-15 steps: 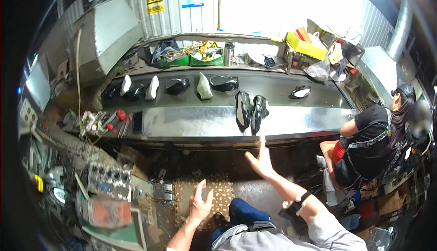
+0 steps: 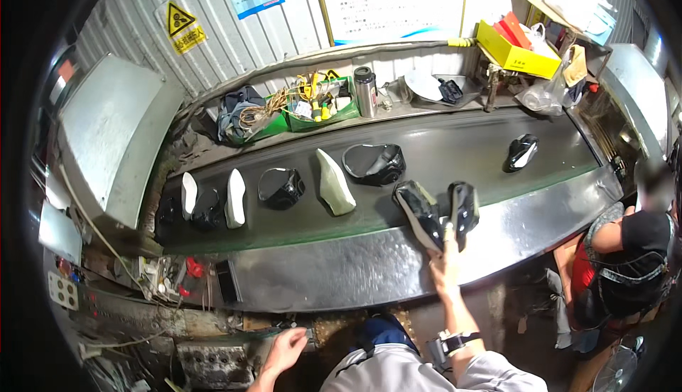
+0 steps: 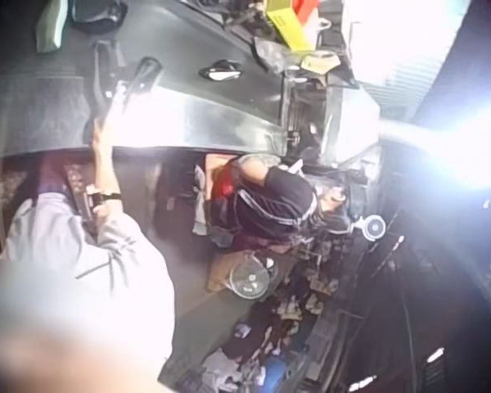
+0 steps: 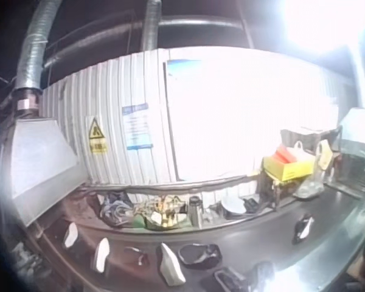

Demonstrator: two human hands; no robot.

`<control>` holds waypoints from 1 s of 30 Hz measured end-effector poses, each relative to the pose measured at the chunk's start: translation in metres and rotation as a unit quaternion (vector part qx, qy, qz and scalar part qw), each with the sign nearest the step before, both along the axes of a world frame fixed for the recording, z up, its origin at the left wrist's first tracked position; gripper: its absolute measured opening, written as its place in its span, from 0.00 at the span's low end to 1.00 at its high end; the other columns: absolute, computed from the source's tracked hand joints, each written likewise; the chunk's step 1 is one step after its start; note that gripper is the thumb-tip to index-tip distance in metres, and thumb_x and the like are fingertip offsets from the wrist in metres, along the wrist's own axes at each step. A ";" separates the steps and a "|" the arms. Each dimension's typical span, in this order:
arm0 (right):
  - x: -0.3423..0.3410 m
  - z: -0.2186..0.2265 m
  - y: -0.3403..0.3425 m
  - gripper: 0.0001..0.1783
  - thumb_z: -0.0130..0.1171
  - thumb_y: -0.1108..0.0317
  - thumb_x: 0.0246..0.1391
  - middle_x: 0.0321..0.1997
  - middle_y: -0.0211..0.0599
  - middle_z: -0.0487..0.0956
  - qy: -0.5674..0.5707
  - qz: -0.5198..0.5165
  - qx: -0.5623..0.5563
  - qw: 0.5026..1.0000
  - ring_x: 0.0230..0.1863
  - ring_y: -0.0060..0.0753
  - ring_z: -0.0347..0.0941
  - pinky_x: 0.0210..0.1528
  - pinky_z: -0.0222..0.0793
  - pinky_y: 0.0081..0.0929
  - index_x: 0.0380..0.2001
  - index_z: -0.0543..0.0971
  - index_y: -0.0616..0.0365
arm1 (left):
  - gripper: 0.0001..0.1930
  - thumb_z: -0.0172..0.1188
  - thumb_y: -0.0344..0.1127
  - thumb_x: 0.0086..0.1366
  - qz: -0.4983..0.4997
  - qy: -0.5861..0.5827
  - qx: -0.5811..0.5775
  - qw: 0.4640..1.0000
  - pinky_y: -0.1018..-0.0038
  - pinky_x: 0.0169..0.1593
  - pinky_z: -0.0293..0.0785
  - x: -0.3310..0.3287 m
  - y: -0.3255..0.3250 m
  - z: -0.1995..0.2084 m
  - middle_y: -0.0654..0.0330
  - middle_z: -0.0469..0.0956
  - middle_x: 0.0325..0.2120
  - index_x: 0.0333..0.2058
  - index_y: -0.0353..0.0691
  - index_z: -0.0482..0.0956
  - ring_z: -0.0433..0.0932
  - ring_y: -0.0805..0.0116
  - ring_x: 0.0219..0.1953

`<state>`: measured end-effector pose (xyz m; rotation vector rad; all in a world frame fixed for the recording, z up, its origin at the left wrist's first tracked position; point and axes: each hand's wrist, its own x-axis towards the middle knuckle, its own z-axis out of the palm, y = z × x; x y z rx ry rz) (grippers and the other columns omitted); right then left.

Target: Operating a toe-lasting machine to shape and attach the upper of a shoe to the last.

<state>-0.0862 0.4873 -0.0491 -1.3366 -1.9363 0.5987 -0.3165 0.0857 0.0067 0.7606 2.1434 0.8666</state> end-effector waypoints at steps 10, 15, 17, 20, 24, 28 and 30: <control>-0.053 -0.022 0.214 0.48 0.70 0.74 0.46 0.58 0.61 0.72 -0.171 -0.143 0.002 0.975 0.60 0.66 0.66 0.69 0.57 0.50 0.71 0.60 0.57 | 0.51 0.73 0.42 0.55 0.096 -0.017 0.108 0.989 0.57 0.69 0.61 -0.121 0.349 -0.094 0.37 0.59 0.66 0.70 0.37 0.51 0.63 0.45 0.67; -0.106 -0.023 0.176 0.49 0.69 0.72 0.50 0.63 0.58 0.71 0.026 0.020 0.048 0.998 0.63 0.58 0.65 0.68 0.59 0.46 0.73 0.56 0.59 | 0.69 0.80 0.50 0.40 0.239 0.087 -0.119 0.960 0.47 0.64 0.60 -0.113 0.434 -0.108 0.42 0.59 0.61 0.72 0.46 0.36 0.59 0.44 0.64; -0.128 -0.017 0.158 0.52 0.72 0.67 0.51 0.69 0.57 0.66 0.029 0.082 0.029 0.996 0.66 0.55 0.64 0.69 0.58 0.42 0.73 0.53 0.60 | 0.62 0.78 0.41 0.41 0.268 0.038 -0.056 0.961 0.52 0.66 0.61 -0.121 0.427 -0.103 0.44 0.62 0.58 0.71 0.44 0.46 0.61 0.44 0.63; -0.153 -0.002 0.177 0.51 0.69 0.70 0.52 0.70 0.58 0.63 -0.002 0.102 0.183 0.978 0.66 0.56 0.63 0.69 0.57 0.43 0.73 0.51 0.62 | 0.45 0.71 0.23 0.42 0.301 -0.258 0.213 0.893 0.62 0.62 0.70 -0.154 0.378 -0.079 0.47 0.68 0.57 0.64 0.45 0.69 0.69 0.56 0.61; -0.179 0.000 0.260 0.52 0.67 0.72 0.51 0.61 0.58 0.71 -0.129 0.092 0.168 0.973 0.60 0.58 0.67 0.65 0.63 0.45 0.74 0.49 0.59 | 0.31 0.70 0.23 0.42 0.070 0.253 0.202 0.944 0.61 0.60 0.72 -0.167 0.251 -0.026 0.48 0.70 0.56 0.51 0.42 0.81 0.72 0.50 0.58; -0.199 -0.024 0.334 0.54 0.67 0.73 0.46 0.45 0.57 0.80 -0.296 0.095 -0.009 0.950 0.47 0.61 0.77 0.52 0.73 0.49 0.74 0.52 0.46 | 0.23 0.73 0.30 0.46 -0.214 0.406 0.245 0.854 0.57 0.59 0.70 -0.142 0.121 0.017 0.55 0.70 0.56 0.44 0.53 0.84 0.68 0.53 0.57; -0.201 -0.034 0.345 0.49 0.61 0.75 0.48 0.42 0.55 0.80 -0.286 0.001 -0.055 0.957 0.45 0.59 0.78 0.52 0.73 0.47 0.74 0.55 0.45 | 0.18 0.70 0.33 0.53 -0.336 0.434 0.172 0.818 0.59 0.57 0.67 -0.128 0.074 0.023 0.59 0.71 0.56 0.44 0.58 0.84 0.66 0.59 0.56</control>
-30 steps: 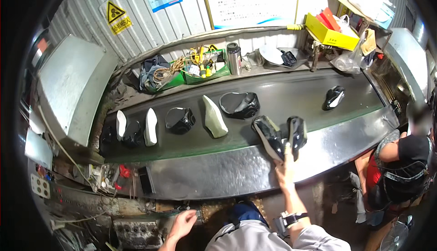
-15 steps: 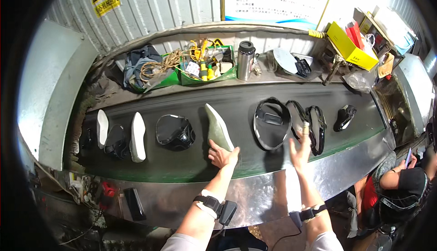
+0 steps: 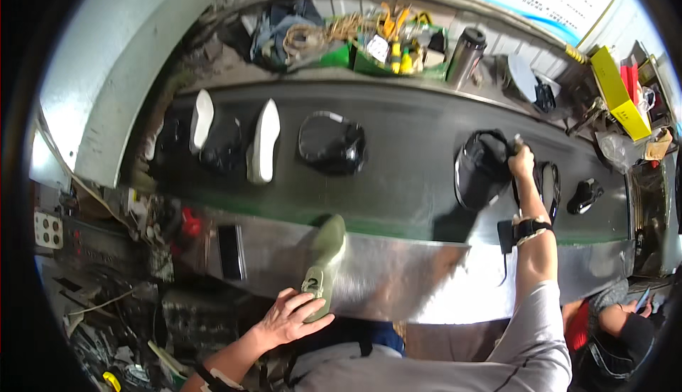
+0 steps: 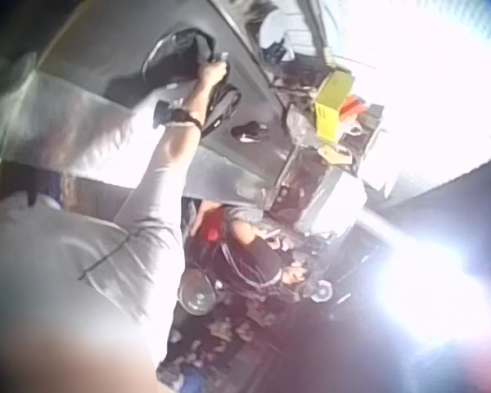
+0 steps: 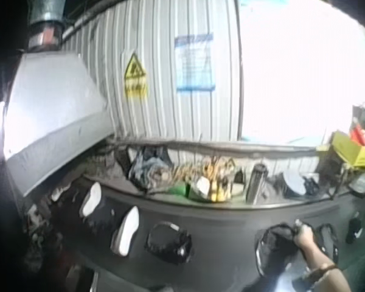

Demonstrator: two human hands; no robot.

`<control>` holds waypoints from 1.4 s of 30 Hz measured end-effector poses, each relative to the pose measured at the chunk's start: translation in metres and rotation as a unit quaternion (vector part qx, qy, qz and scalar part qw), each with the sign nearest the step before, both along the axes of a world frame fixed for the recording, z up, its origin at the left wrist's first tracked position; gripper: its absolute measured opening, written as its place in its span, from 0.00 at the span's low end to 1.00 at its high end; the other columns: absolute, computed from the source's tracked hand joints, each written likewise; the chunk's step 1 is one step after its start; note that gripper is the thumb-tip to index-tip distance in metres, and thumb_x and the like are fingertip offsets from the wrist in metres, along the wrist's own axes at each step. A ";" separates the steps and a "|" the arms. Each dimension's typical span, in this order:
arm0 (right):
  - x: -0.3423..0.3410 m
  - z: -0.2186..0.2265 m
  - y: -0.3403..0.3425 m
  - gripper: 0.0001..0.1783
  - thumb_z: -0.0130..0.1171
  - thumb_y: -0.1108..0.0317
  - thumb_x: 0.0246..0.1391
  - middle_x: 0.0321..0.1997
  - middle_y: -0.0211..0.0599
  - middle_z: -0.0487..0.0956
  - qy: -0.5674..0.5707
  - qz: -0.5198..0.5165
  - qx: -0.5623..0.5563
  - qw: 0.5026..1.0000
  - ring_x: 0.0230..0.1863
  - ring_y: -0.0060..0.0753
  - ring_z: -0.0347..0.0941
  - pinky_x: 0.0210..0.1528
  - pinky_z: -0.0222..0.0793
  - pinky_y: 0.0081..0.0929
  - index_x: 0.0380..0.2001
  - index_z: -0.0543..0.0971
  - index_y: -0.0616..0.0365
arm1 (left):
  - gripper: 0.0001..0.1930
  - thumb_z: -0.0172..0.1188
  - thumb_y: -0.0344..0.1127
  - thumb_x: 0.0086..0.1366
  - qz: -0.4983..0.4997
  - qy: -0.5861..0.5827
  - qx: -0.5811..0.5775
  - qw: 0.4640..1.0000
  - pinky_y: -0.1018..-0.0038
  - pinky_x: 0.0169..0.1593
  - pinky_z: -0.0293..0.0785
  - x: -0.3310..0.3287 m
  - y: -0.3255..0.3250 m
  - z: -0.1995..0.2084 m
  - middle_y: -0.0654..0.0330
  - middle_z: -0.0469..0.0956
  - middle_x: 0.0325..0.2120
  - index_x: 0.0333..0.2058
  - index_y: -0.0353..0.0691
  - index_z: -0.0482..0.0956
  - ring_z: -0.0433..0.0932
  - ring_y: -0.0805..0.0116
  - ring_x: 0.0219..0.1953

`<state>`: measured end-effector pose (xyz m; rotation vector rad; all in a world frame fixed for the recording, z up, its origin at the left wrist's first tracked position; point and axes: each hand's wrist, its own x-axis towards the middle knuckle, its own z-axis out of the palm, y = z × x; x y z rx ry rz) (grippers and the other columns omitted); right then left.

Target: Operating a toe-lasting machine to shape and attach the upper of a shoe to the last.

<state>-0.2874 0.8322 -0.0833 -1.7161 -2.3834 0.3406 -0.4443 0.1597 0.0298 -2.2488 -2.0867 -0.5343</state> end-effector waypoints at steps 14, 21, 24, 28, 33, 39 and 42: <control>0.091 0.052 -0.416 0.44 0.56 0.29 0.56 0.70 0.41 0.66 0.651 -0.228 -0.317 0.651 0.73 0.47 0.52 0.70 0.42 0.66 0.69 0.64 0.39 | 0.44 0.70 0.30 0.48 0.357 -0.417 -0.070 0.833 0.51 0.72 0.52 0.014 0.033 -0.083 0.33 0.41 0.71 0.67 0.52 0.65 0.45 0.33 0.72; 0.111 0.058 -0.504 0.21 0.59 0.49 0.63 0.60 0.41 0.70 0.771 -0.317 -0.446 0.325 0.64 0.45 0.63 0.64 0.57 0.79 0.50 0.74 0.51 | 0.43 0.71 0.32 0.46 0.455 -0.538 -0.074 0.706 0.52 0.73 0.47 0.033 0.027 -0.086 0.33 0.36 0.71 0.64 0.60 0.68 0.41 0.35 0.73; 0.108 0.073 -0.536 0.18 0.58 0.52 0.64 0.55 0.41 0.75 0.752 -0.328 -0.461 0.338 0.63 0.47 0.67 0.65 0.55 0.79 0.50 0.77 0.50 | 0.42 0.76 0.45 0.51 0.513 -0.548 -0.105 0.652 0.51 0.72 0.48 0.054 0.030 -0.079 0.33 0.35 0.71 0.64 0.64 0.65 0.39 0.36 0.74; 0.105 0.074 -0.563 0.19 0.58 0.59 0.65 0.59 0.43 0.75 0.723 -0.255 -0.544 0.341 0.67 0.49 0.65 0.66 0.55 0.78 0.53 0.74 0.58 | 0.40 0.72 0.50 0.55 0.472 -0.576 -0.071 0.664 0.50 0.73 0.43 0.036 0.019 -0.078 0.39 0.40 0.72 0.64 0.52 0.64 0.40 0.42 0.74; 0.106 0.083 -0.572 0.29 0.59 0.55 0.64 0.64 0.41 0.73 0.688 -0.247 -0.529 0.431 0.69 0.48 0.63 0.70 0.53 0.70 0.64 0.69 0.56 | 0.14 0.60 0.26 0.66 0.296 -0.708 0.073 0.637 0.71 0.56 0.74 -0.001 -0.009 -0.078 0.53 0.79 0.49 0.51 0.33 0.76 0.79 0.64 0.50; 0.105 0.126 -0.575 0.30 0.58 0.59 0.65 0.61 0.43 0.76 0.591 -0.124 -0.461 0.650 0.62 0.40 0.71 0.63 0.67 0.39 0.66 0.68 0.58 | 0.22 0.59 0.46 0.70 0.248 -0.876 -0.032 0.412 0.64 0.56 0.77 -0.017 0.006 -0.048 0.50 0.81 0.43 0.48 0.29 0.77 0.82 0.58 0.46; 0.100 0.124 -0.595 0.32 0.68 0.57 0.56 0.31 0.40 0.81 0.225 0.147 -0.309 0.912 0.42 0.34 0.78 0.51 0.75 0.33 0.60 0.74 0.63 | 0.27 0.58 0.55 0.68 0.217 -0.950 -0.116 0.190 0.61 0.56 0.77 -0.046 0.017 -0.039 0.50 0.83 0.41 0.46 0.33 0.79 0.82 0.57 0.45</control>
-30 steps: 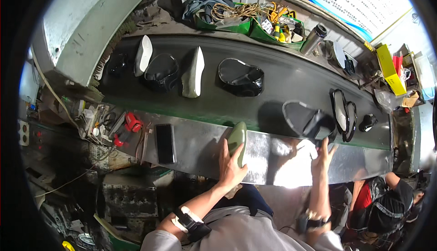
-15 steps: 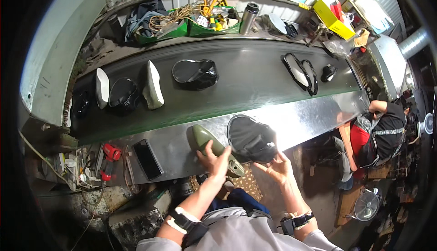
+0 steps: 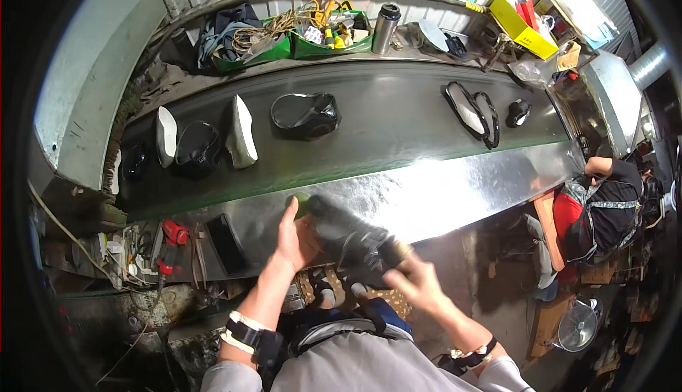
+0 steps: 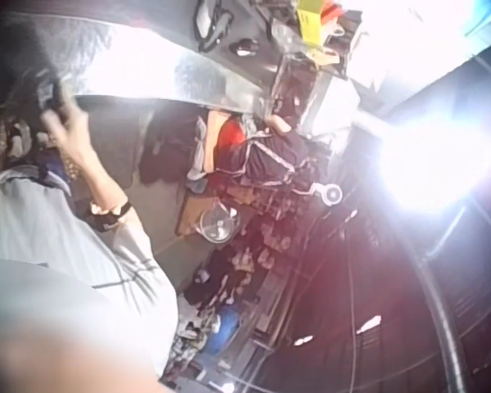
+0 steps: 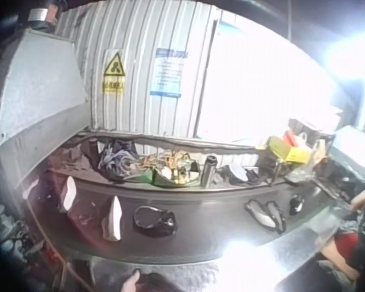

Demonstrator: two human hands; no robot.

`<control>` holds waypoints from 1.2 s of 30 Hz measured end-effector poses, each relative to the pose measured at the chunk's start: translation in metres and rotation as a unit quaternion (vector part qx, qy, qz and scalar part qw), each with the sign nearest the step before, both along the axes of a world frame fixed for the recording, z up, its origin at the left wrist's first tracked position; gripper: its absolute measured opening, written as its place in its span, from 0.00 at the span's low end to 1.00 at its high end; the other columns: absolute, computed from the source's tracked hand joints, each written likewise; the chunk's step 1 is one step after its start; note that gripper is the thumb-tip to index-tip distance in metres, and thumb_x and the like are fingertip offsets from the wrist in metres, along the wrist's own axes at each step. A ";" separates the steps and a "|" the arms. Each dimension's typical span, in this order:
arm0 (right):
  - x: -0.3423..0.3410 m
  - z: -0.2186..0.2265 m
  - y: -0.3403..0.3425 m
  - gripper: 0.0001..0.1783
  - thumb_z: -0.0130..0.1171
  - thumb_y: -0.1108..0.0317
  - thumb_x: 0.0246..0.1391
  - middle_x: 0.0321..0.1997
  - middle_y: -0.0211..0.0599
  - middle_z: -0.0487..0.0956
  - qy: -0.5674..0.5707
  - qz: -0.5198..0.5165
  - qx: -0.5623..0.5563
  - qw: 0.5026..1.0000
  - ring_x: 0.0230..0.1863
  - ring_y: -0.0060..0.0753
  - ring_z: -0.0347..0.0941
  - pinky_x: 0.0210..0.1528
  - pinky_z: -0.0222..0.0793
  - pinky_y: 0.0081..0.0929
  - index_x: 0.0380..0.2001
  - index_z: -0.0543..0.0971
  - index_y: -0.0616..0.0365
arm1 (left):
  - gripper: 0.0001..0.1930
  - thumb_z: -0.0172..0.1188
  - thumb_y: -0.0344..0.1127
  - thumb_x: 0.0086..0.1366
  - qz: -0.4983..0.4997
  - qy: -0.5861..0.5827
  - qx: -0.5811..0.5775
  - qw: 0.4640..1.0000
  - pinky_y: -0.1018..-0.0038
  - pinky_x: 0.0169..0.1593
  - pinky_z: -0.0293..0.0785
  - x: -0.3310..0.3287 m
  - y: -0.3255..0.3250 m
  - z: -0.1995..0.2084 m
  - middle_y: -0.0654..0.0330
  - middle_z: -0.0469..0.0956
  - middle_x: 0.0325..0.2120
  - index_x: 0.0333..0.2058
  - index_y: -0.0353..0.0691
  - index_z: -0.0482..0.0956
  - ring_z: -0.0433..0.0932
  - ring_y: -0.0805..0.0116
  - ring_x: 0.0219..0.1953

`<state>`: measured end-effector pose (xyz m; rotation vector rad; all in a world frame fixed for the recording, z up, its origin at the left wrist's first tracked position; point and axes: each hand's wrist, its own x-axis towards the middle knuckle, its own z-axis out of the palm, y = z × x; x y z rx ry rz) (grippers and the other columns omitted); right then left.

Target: Operating a toe-lasting machine to shape and attach the upper of a shoe to the last.

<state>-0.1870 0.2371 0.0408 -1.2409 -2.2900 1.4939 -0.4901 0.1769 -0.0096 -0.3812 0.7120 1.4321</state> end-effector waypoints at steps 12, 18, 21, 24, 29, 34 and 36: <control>-0.049 -0.100 -0.031 0.38 0.79 0.71 0.39 0.49 0.45 0.71 0.199 0.023 0.335 0.921 0.53 0.45 0.71 0.59 0.70 0.41 0.56 0.75 0.56 | 0.15 0.69 0.42 0.59 -0.008 0.789 -0.251 0.561 0.61 0.49 0.74 -0.029 0.056 -0.075 0.51 0.82 0.35 0.34 0.34 0.86 0.80 0.52 0.43; -0.055 -0.116 -0.026 0.61 0.79 0.66 0.41 0.73 0.61 0.57 0.241 -0.018 0.128 0.962 0.72 0.55 0.58 0.69 0.58 0.44 0.73 0.51 0.65 | 0.12 0.61 0.40 0.66 -0.088 0.653 -0.286 0.696 0.66 0.46 0.74 -0.040 0.034 -0.077 0.49 0.83 0.36 0.37 0.36 0.84 0.82 0.57 0.40; -0.043 -0.113 -0.028 0.54 0.73 0.69 0.48 0.72 0.63 0.58 0.128 0.076 0.137 0.979 0.74 0.61 0.53 0.75 0.49 0.43 0.72 0.52 0.66 | 0.22 0.64 0.42 0.61 0.002 0.588 -0.260 0.766 0.67 0.53 0.73 -0.033 0.030 -0.061 0.45 0.81 0.43 0.49 0.33 0.77 0.81 0.57 0.47; -0.037 -0.116 -0.023 0.53 0.73 0.68 0.49 0.72 0.63 0.58 0.110 0.140 0.155 0.972 0.75 0.62 0.51 0.76 0.46 0.43 0.71 0.52 0.68 | 0.32 0.70 0.50 0.51 -0.139 0.727 -0.294 0.605 0.58 0.58 0.71 -0.013 0.039 -0.056 0.40 0.77 0.46 0.49 0.33 0.73 0.76 0.45 0.52; -0.042 -0.135 -0.002 0.53 0.74 0.69 0.46 0.73 0.62 0.57 0.204 0.165 0.074 0.962 0.76 0.59 0.51 0.76 0.46 0.43 0.70 0.54 0.69 | 0.24 0.68 0.47 0.51 -0.099 0.727 -0.307 0.606 0.54 0.49 0.75 -0.003 0.044 -0.067 0.40 0.80 0.37 0.40 0.34 0.76 0.79 0.40 0.43; -0.044 -0.110 -0.012 0.56 0.75 0.65 0.47 0.76 0.62 0.51 0.219 0.185 0.044 0.957 0.78 0.51 0.46 0.76 0.44 0.38 0.71 0.51 0.72 | 0.19 0.66 0.45 0.51 -0.044 0.667 -0.320 0.671 0.57 0.41 0.76 -0.015 0.001 -0.049 0.43 0.82 0.30 0.33 0.33 0.78 0.82 0.45 0.36; -0.055 -0.082 -0.017 0.61 0.70 0.60 0.55 0.78 0.57 0.45 0.304 0.193 -0.126 0.924 0.79 0.50 0.45 0.76 0.44 0.41 0.75 0.35 0.62 | 0.19 0.66 0.45 0.51 0.015 0.658 -0.322 0.681 0.61 0.38 0.76 -0.018 -0.027 -0.023 0.48 0.81 0.25 0.31 0.33 0.78 0.82 0.54 0.30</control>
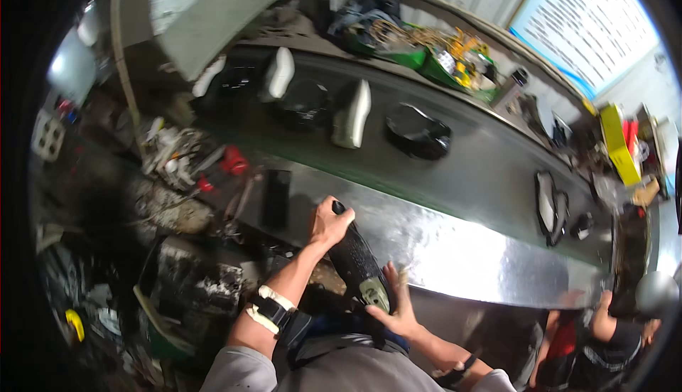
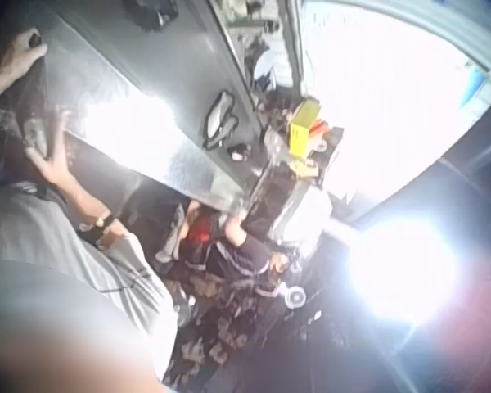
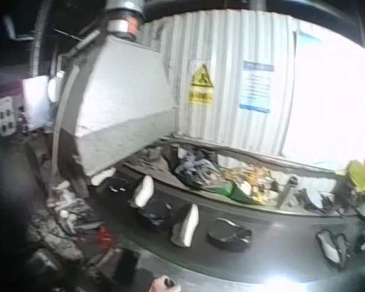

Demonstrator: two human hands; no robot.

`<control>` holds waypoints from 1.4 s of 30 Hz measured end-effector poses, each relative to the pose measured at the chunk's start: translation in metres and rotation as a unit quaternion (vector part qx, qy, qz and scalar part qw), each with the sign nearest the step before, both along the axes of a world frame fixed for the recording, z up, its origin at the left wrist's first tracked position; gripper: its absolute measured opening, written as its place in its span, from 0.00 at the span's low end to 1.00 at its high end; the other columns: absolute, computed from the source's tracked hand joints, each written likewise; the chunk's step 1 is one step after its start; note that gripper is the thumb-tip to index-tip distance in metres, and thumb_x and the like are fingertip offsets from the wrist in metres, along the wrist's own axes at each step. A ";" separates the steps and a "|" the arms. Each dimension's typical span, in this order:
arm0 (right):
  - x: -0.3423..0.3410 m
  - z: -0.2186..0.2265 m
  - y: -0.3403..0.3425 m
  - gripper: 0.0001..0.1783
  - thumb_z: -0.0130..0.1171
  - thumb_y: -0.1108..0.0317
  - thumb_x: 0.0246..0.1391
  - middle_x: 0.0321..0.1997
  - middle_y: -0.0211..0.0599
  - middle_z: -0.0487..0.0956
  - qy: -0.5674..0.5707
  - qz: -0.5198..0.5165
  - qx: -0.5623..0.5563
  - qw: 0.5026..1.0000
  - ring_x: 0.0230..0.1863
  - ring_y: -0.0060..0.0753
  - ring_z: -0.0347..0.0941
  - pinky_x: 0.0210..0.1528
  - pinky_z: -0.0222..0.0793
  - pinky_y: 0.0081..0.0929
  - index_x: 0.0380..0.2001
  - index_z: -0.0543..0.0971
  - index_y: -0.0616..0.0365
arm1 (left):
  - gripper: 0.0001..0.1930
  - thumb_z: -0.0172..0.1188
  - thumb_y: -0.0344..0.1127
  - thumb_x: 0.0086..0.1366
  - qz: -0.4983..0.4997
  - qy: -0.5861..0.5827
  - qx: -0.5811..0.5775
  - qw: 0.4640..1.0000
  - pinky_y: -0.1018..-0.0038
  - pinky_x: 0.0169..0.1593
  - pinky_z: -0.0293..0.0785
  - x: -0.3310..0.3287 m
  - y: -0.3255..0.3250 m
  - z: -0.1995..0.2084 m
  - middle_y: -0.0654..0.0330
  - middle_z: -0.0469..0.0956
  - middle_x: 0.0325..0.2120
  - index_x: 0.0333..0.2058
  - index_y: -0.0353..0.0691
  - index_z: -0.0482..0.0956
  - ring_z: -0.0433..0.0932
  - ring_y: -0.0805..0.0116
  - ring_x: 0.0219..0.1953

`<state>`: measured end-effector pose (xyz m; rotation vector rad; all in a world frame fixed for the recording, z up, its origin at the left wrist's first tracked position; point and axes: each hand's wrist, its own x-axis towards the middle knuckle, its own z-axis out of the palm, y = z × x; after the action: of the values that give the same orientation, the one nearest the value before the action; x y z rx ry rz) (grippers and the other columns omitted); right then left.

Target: Operating a toe-lasting machine to shape and attach the upper of a shoe to the last.

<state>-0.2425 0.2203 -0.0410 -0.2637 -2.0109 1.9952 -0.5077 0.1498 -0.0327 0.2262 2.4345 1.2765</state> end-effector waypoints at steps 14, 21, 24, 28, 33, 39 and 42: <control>-0.128 0.158 -0.220 0.28 0.60 0.70 0.66 0.41 0.28 0.81 -0.145 0.270 -0.161 0.938 0.41 0.16 0.73 0.43 0.69 0.16 0.66 0.66 0.65 | 0.20 0.63 0.51 0.60 0.315 0.151 0.044 0.936 0.60 0.41 0.75 0.068 -0.350 0.184 0.49 0.81 0.29 0.40 0.41 0.77 0.82 0.51 0.35; -0.118 0.164 -0.434 0.18 0.64 0.60 0.64 0.32 0.22 0.79 -0.134 0.387 -0.187 0.893 0.33 0.12 0.66 0.36 0.65 0.15 0.43 0.78 0.67 | 0.23 0.52 0.55 0.73 0.522 0.232 0.180 0.801 0.72 0.35 0.66 0.141 -0.582 0.224 0.67 0.70 0.27 0.42 0.36 0.75 0.67 0.74 0.29; -0.118 0.168 -0.503 0.27 0.63 0.60 0.64 0.36 0.26 0.81 -0.191 0.417 -0.219 0.861 0.35 0.14 0.69 0.38 0.67 0.16 0.57 0.74 0.72 | 0.13 0.55 0.46 0.73 0.581 0.220 0.281 0.732 0.76 0.44 0.68 0.194 -0.630 0.216 0.70 0.72 0.30 0.42 0.42 0.76 0.70 0.77 0.35; -0.126 0.167 -0.568 0.28 0.61 0.64 0.65 0.49 0.30 0.81 -0.196 0.415 -0.264 0.848 0.44 0.17 0.72 0.47 0.69 0.18 0.63 0.71 0.66 | 0.22 0.50 0.50 0.73 0.521 0.098 0.572 0.625 0.67 0.57 0.70 0.229 -0.641 0.193 0.60 0.79 0.48 0.53 0.39 0.75 0.77 0.65 0.50; -0.142 0.168 -0.614 0.29 0.61 0.67 0.64 0.62 0.39 0.75 -0.206 0.390 -0.343 0.829 0.55 0.24 0.71 0.58 0.68 0.22 0.65 0.68 0.66 | 0.23 0.57 0.48 0.72 0.534 0.080 0.606 0.584 0.66 0.57 0.73 0.229 -0.649 0.195 0.56 0.80 0.49 0.51 0.30 0.78 0.78 0.61 0.50; -0.169 0.165 -0.647 0.31 0.61 0.66 0.64 0.63 0.41 0.71 -0.165 0.343 -0.246 0.891 0.58 0.25 0.69 0.54 0.71 0.24 0.65 0.66 0.70 | 0.22 0.58 0.47 0.72 0.594 0.055 0.564 0.571 0.68 0.54 0.75 0.196 -0.673 0.191 0.56 0.81 0.47 0.48 0.29 0.79 0.79 0.65 0.47; -0.181 0.156 -0.659 0.31 0.62 0.65 0.63 0.72 0.43 0.56 -0.142 0.323 -0.180 0.918 0.62 0.26 0.64 0.55 0.71 0.26 0.63 0.67 0.74 | 0.21 0.59 0.46 0.72 0.595 0.063 0.564 0.569 0.69 0.53 0.75 0.184 -0.684 0.180 0.56 0.81 0.46 0.47 0.29 0.80 0.79 0.66 0.46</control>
<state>-0.4235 -0.4385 0.1149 0.0606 -2.0607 2.8928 -0.3233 -0.5345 0.1468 -1.2690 1.1304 3.2541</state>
